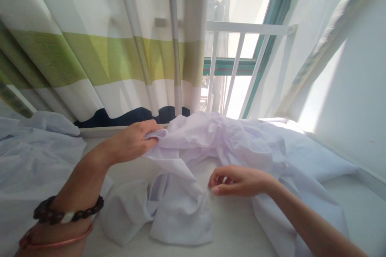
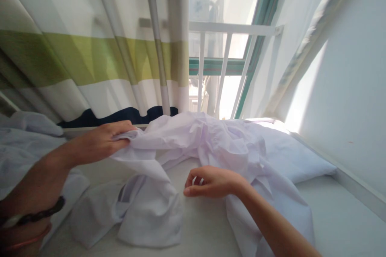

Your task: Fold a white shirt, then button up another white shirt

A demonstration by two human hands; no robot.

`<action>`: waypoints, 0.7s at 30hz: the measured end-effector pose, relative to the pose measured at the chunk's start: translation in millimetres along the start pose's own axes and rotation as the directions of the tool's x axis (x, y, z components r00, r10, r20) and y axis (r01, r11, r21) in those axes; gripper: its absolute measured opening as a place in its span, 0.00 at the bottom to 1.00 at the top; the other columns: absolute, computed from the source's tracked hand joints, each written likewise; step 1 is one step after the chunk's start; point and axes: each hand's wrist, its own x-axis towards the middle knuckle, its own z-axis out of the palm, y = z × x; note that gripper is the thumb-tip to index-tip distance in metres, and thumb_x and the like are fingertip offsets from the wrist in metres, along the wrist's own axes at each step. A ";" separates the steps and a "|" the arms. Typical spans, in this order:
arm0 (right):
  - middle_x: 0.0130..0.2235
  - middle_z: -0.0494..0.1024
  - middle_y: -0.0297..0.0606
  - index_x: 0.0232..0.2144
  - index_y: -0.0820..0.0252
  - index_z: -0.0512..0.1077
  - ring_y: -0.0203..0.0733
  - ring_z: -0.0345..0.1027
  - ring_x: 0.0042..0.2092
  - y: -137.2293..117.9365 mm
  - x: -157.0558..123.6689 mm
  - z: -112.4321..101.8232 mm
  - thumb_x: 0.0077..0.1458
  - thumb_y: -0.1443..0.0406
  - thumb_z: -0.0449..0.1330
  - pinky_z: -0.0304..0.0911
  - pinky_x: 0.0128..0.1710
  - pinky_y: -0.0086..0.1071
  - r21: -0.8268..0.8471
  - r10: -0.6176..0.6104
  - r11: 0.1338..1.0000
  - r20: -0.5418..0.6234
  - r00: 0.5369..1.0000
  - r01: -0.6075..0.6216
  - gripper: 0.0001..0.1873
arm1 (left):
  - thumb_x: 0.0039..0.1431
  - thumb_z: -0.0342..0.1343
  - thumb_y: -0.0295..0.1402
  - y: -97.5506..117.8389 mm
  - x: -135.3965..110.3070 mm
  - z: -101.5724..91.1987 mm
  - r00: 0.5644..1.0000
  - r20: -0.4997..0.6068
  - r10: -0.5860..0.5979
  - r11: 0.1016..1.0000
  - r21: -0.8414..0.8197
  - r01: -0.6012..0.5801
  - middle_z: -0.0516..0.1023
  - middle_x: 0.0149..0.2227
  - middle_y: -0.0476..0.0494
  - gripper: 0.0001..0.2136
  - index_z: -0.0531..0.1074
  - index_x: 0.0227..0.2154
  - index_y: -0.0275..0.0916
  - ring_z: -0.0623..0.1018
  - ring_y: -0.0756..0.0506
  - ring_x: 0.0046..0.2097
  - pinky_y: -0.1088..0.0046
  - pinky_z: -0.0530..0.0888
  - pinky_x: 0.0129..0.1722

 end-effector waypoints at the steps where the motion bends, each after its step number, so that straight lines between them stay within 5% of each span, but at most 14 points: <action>1: 0.38 0.76 0.38 0.37 0.59 0.72 0.40 0.70 0.39 -0.2 1.8 1.1 0.57 0.58 0.57 0.65 0.38 0.32 -0.083 -0.026 0.996 -0.082 0.996 0.020 0.11 | 0.51 0.44 0.34 -6.1 -4.7 -11.0 0.994 -0.103 -0.047 0.997 0.052 0.053 0.74 0.39 0.46 0.16 0.75 0.37 0.38 0.73 0.43 0.41 0.71 0.67 0.43; 4: 0.39 0.74 0.38 0.35 0.58 0.70 0.41 0.68 0.39 -1.7 6.2 -0.7 0.58 0.65 0.53 0.64 0.39 0.35 -0.355 -0.163 0.935 -0.423 0.891 0.002 0.06 | 0.40 0.42 0.35 -16.0 -19.9 -36.4 0.931 -0.357 -0.078 0.987 0.107 0.124 0.73 0.40 0.44 0.19 0.75 0.30 0.37 0.73 0.41 0.43 0.68 0.67 0.47; 8: 0.49 0.70 0.45 0.45 0.57 0.67 0.50 0.63 0.50 6.8 1.0 -16.9 0.57 0.61 0.55 0.61 0.50 0.44 -0.477 -0.247 0.840 -0.761 0.601 -0.259 0.13 | 0.32 0.40 0.34 -3.9 -31.3 -46.1 0.787 -0.585 -0.198 0.979 -0.078 0.188 0.76 0.39 0.49 0.20 0.74 0.26 0.39 0.74 0.41 0.42 0.68 0.69 0.44; 9: 0.52 0.68 0.47 0.49 0.57 0.65 0.54 0.61 0.53 12.0 -2.5 -22.3 0.56 0.57 0.56 0.60 0.51 0.47 -0.479 -0.235 0.813 -0.791 0.565 -0.333 0.20 | 0.33 0.41 0.34 0.6 -31.0 -45.2 0.744 -0.614 -0.264 0.964 -0.165 0.206 0.77 0.37 0.49 0.20 0.74 0.28 0.39 0.74 0.42 0.40 0.68 0.70 0.41; 11: 0.58 0.63 0.50 0.57 0.57 0.59 0.59 0.57 0.57 25.2 -11.1 -33.2 0.54 0.49 0.56 0.58 0.53 0.52 -0.478 -0.165 0.755 -0.800 0.576 -0.448 0.32 | 0.36 0.44 0.35 6.7 -27.8 -42.3 0.695 -0.622 -0.361 0.925 -0.335 0.180 0.76 0.35 0.49 0.18 0.73 0.32 0.39 0.74 0.44 0.35 0.71 0.70 0.35; 14: 0.63 0.58 0.51 0.61 0.56 0.56 0.63 0.52 0.62 47.4 -25.4 -50.4 0.54 0.40 0.49 0.56 0.55 0.55 -0.435 0.009 0.695 -0.791 0.612 -0.572 0.40 | 0.39 0.49 0.39 4.3 -22.2 -39.3 0.772 -0.512 -0.377 0.874 -0.472 0.114 0.77 0.35 0.47 0.17 0.70 0.34 0.39 0.74 0.44 0.33 0.75 0.69 0.29; 18: 0.64 0.54 0.60 0.64 0.68 0.49 0.65 0.52 0.62 71.5 -42.5 -71.5 0.58 0.42 0.40 0.56 0.54 0.54 -0.224 0.211 0.632 -0.872 0.442 -0.742 0.44 | 0.52 0.46 0.44 -9.1 -21.5 -34.4 0.935 -0.082 -0.345 0.905 -0.293 0.308 0.77 0.36 0.51 0.19 0.75 0.36 0.37 0.74 0.46 0.38 0.78 0.68 0.34; 21: 0.58 0.64 0.63 0.65 0.72 0.46 0.65 0.61 0.57 78.3 -51.1 -79.3 0.57 0.47 0.47 0.61 0.50 0.51 -0.129 0.353 0.586 -0.848 0.396 -0.800 0.44 | 0.59 0.45 0.46 -12.8 -19.3 -23.3 0.942 0.199 -0.270 0.937 -0.170 0.304 0.78 0.35 0.53 0.20 0.77 0.37 0.39 0.74 0.48 0.38 0.81 0.66 0.36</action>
